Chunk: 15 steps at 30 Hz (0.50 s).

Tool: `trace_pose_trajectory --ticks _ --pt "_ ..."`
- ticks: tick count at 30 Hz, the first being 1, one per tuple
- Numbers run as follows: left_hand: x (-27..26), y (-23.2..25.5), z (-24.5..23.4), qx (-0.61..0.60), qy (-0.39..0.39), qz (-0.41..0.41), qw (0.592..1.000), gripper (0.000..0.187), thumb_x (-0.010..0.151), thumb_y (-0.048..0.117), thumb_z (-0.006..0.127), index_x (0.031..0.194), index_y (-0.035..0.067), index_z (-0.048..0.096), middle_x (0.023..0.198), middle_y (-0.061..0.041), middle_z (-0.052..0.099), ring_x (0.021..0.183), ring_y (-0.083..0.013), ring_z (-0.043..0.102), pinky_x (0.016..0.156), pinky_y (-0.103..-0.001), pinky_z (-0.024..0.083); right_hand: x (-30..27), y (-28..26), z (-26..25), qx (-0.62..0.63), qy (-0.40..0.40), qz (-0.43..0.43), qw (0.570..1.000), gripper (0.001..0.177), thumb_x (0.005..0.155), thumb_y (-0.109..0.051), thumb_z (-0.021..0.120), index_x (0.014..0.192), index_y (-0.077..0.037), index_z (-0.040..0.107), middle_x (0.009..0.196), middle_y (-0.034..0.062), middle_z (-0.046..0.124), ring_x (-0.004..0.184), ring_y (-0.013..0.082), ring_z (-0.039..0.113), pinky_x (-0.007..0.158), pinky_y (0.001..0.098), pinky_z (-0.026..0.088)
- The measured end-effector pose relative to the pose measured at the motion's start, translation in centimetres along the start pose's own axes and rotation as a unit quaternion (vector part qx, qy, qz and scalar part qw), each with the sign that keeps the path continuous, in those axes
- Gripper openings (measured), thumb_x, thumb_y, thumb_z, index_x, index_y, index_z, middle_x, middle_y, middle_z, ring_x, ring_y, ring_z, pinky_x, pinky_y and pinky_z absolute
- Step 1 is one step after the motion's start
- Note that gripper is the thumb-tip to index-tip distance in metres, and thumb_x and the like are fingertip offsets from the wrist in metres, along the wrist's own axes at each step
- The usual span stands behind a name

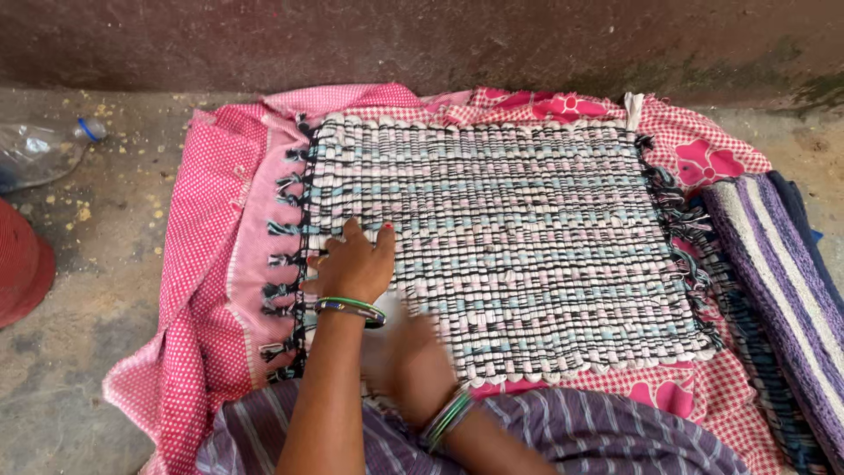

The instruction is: The person scrubs a small woven mat with a white cleaning block while sitting on a cloth on the ground.

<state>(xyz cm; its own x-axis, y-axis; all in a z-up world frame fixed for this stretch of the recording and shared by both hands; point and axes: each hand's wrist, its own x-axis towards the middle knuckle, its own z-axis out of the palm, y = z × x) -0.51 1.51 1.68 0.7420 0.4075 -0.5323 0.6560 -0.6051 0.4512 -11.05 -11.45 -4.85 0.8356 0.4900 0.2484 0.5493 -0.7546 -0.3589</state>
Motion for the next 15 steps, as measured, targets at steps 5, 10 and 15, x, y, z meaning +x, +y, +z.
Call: trace_pose_trajectory --ticks 5,10,15 --pt "-0.3 -0.3 -0.4 -0.008 -0.002 0.006 1.0 0.08 0.094 0.068 0.041 0.156 0.017 0.033 0.157 -0.026 0.036 0.143 -0.0627 0.025 0.105 -0.084 0.018 -1.4 2.4 -4.5 0.114 0.074 -0.106 0.985 0.043 0.076 -0.022 0.077 0.118 -0.013 0.074 0.109 0.0176 0.069 0.097 0.0337 0.064 0.081 0.0439 0.055" --pt "0.0 0.2 -0.2 -0.016 -0.013 0.003 1.0 0.079 0.095 0.066 0.041 0.156 0.017 0.032 0.157 -0.03 0.031 0.145 -0.0628 0.019 0.106 -0.084 0.012 -3.7 20.5 -10.4 0.027 0.086 0.311 0.946 0.042 0.095 -0.039 0.071 0.13 -0.015 0.067 0.094 0.0121 0.076 0.072 0.028 0.073 0.067 0.0451 0.057" --pt "0.2 0.4 -0.2 -0.029 -0.012 0.007 0.999 0.079 0.095 0.065 0.041 0.157 0.017 0.031 0.157 -0.033 0.029 0.145 -0.0633 0.017 0.107 -0.085 0.01 -5.7 28.8 -11.7 -0.225 0.166 0.312 0.908 0.041 0.088 -0.041 0.082 0.118 -0.013 0.08 0.116 0.0262 0.07 0.09 0.0403 0.072 0.075 0.0482 0.06"
